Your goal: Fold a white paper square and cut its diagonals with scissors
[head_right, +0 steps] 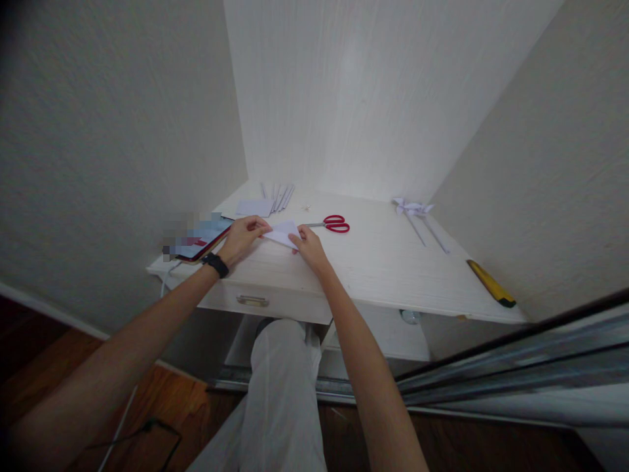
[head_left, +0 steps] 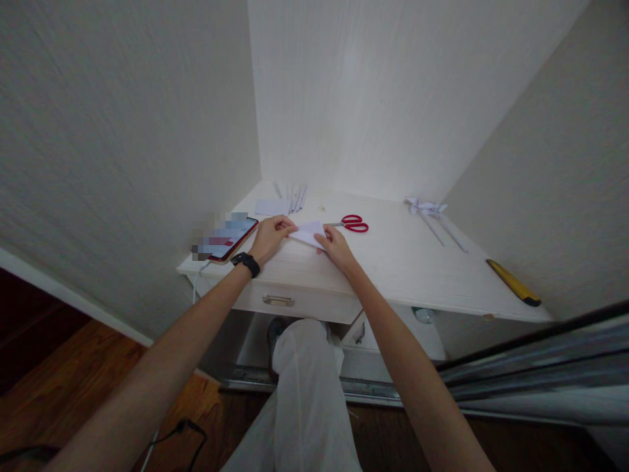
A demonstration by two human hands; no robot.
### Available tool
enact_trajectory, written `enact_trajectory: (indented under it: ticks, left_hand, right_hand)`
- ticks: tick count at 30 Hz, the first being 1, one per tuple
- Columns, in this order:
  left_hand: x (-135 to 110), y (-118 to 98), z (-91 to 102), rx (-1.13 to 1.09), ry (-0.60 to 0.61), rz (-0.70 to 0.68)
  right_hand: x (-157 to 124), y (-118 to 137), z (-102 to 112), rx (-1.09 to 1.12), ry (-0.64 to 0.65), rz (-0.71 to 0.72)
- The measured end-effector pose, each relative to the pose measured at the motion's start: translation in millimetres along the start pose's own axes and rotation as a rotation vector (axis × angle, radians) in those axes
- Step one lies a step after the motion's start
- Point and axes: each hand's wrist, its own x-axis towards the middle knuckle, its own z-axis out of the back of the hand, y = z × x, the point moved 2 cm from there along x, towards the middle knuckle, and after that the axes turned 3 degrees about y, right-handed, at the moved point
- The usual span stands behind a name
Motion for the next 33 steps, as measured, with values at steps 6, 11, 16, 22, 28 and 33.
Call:
enact_trajectory:
  ticks: [6, 11, 16, 22, 28, 33]
  left_hand:
    - [1, 3, -1.5, -0.009, 0.047, -0.003]
    - [-1, 2, -4.8, 0.011, 0.109, -0.008]
    - [-2, 2, -6.6, 0.012, 0.138, -0.006]
    - [1, 5, -3.8, -0.005, 0.121, -0.032]
    - [1, 5, -3.1, -0.071, 0.097, -0.052]
    - [1, 5, -1.9, -0.108, 0.069, -0.056]
  right_hand:
    - [-2, 2, 2, -0.053, -0.020, -0.007]
    - [-2, 8, 7, -0.158, -0.129, 0.063]
    - [-1, 6, 8, -0.128, -0.157, 0.105]
    - [4, 2, 8, 0.106, -0.151, 0.054]
    - [6, 2, 10, 0.311, -0.194, 0.034]
    - [7, 0, 13, 0.437, -0.221, -0.009]
